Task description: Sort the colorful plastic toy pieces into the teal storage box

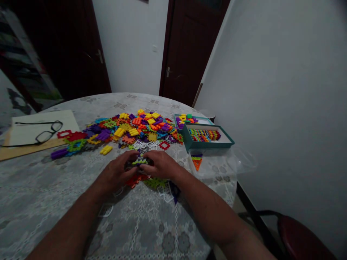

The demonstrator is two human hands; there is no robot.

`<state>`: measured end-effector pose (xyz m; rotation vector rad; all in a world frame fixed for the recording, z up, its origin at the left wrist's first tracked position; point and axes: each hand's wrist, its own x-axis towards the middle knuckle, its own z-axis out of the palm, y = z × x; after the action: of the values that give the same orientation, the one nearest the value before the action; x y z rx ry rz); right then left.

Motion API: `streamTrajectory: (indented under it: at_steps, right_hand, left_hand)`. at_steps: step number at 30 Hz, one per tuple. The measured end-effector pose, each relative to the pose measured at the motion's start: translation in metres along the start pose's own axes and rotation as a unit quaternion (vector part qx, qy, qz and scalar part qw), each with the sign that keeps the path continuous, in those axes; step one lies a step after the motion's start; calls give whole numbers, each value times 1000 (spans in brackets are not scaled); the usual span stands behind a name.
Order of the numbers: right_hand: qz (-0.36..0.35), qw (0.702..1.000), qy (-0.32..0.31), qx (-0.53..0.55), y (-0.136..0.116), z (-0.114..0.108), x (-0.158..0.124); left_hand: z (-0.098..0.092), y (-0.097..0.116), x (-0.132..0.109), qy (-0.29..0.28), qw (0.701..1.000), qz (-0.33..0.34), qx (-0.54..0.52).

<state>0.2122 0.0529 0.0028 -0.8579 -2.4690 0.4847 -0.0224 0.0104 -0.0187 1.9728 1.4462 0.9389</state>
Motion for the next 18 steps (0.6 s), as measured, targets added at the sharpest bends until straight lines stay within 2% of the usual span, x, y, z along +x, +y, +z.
streamTrajectory:
  at_steps: [5, 9, 11, 14, 16, 18]
  right_hand:
    - [46, 998, -23, 25, -8, -14, 0]
    - [93, 995, 29, 31, -3, -44, -4]
    - [122, 989, 80, 6, 10, -73, -10]
    - [194, 965, 156, -79, 42, -128, -23]
    - [294, 930, 172, -138, 68, -167, -33]
    - [428, 880, 134, -153, 94, -201, -44]
  left_hand:
    - [3, 3, -1, -13, 999, -3, -46]
    - [2, 4, -1, -1, 999, -4, -47]
    - [0, 4, 0, 3, 999, -12, -43]
    - [-1, 4, 1, -6, 999, -22, -33]
    - [-1, 4, 1, -10, 999, -19, -28]
    - [0, 3, 1, -8, 1000, -13, -24]
